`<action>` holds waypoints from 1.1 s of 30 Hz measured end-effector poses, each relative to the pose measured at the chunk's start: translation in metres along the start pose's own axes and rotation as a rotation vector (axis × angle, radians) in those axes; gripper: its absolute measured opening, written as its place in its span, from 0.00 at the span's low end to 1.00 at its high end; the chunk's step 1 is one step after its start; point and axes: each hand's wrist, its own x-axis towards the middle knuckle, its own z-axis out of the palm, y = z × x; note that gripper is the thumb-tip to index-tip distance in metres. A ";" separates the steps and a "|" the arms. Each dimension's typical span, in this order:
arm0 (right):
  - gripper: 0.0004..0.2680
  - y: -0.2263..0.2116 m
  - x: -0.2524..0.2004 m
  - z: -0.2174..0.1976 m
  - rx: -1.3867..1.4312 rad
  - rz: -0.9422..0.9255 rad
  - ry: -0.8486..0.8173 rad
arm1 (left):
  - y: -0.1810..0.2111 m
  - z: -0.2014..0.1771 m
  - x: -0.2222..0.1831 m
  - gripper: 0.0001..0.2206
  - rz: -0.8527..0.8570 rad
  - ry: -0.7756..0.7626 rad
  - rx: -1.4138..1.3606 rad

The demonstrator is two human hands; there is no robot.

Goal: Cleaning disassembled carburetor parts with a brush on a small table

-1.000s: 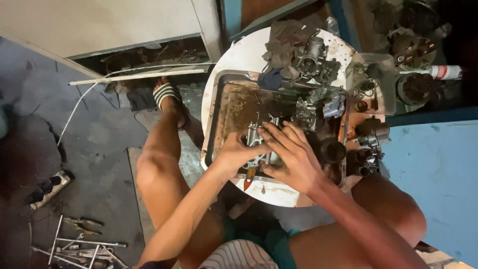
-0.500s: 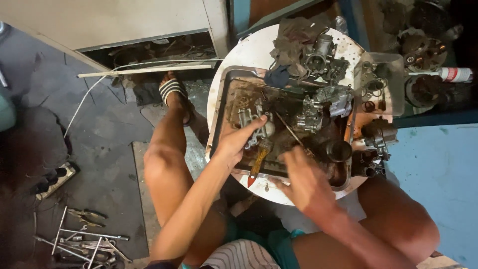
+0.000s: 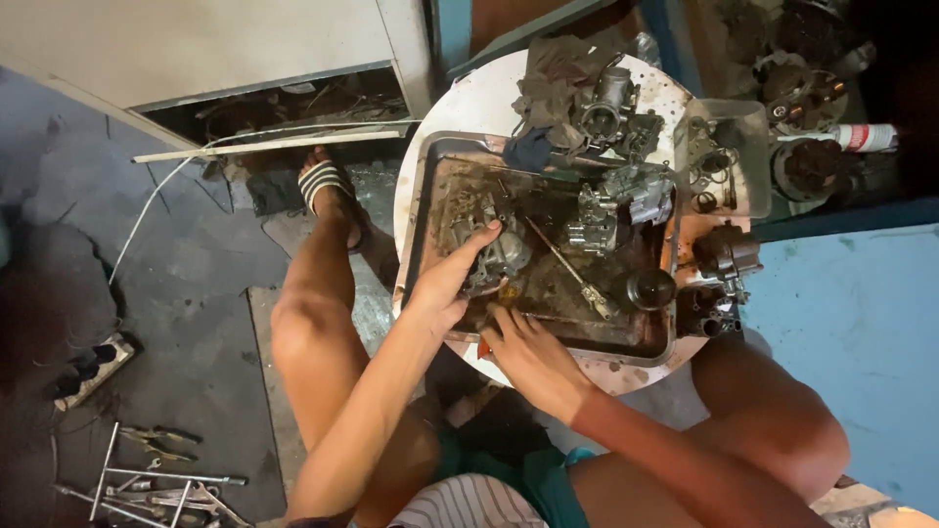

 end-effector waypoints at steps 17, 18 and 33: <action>0.13 0.040 -0.006 0.000 0.259 0.257 0.127 | 0.020 0.015 -0.012 0.36 -0.034 -0.040 -0.123; 0.12 0.045 -0.007 0.006 0.199 0.247 0.190 | 0.020 0.018 -0.011 0.36 -0.035 -0.051 -0.128; 0.02 0.082 -0.079 -0.125 0.434 0.608 0.929 | 0.015 0.004 -0.021 0.28 -0.050 -0.061 -0.077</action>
